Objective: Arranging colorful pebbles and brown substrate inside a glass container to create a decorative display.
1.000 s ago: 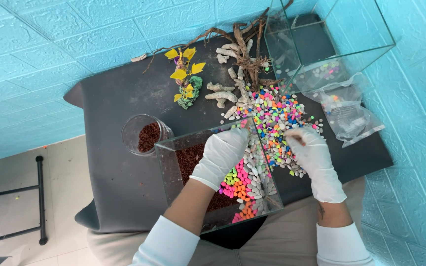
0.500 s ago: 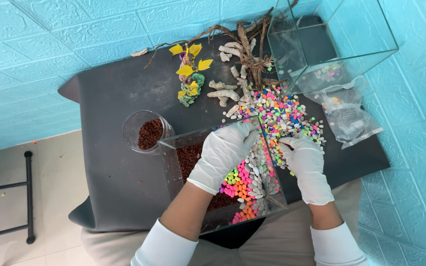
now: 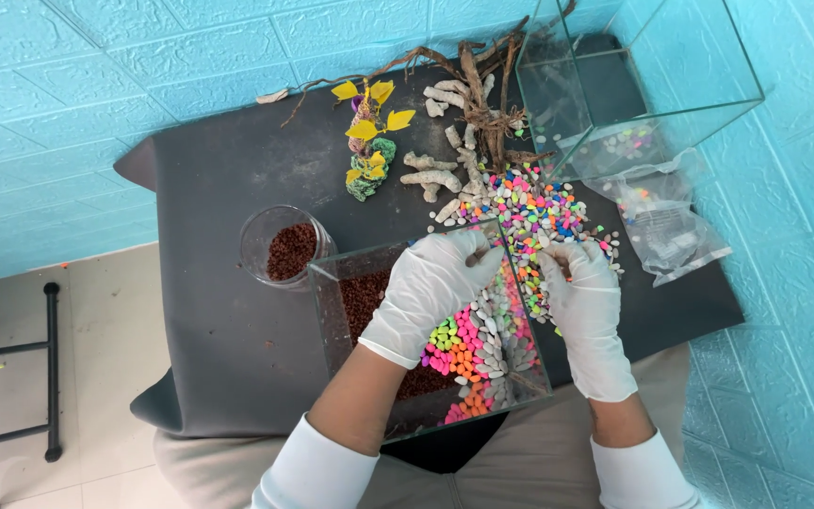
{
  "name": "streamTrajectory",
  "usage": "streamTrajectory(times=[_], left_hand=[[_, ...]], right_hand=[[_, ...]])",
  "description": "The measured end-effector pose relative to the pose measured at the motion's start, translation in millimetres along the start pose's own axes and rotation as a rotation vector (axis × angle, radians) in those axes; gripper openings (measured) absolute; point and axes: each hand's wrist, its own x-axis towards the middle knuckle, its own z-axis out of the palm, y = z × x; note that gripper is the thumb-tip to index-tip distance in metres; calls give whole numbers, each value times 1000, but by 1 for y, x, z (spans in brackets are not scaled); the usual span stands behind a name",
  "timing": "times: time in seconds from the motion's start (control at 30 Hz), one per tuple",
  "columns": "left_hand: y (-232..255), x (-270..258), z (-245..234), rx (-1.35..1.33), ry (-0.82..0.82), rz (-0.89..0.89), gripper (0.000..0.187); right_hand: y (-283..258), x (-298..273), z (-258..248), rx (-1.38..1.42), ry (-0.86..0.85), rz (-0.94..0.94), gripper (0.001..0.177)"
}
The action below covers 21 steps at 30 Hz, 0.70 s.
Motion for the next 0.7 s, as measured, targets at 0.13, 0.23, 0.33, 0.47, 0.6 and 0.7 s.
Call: streamTrajectory(times=[0.13, 0.23, 0.33, 0.47, 0.6, 0.7], left_hand=[[5, -1, 4, -239, -30, -140, 17], [0, 1, 15, -541, -39, -174, 7], [-4, 4, 21, -735, -117, -117, 25], [-3, 2, 14, -933, -206, -168, 24], [6, -3, 1, -882, -245, -217, 21], [-15, 1, 10, -461, -193, -158, 14]], right_hand=[[-67, 5, -34, 106, 89, -187, 3], [-98, 2, -44, 261, 124, -223, 2], [-101, 0, -39, 440, 120, -183, 3], [-98, -4, -34, 545, 101, -137, 3], [-96, -1, -38, 444, 83, -204, 13], [-79, 2, -31, 422, 125, -217, 21]])
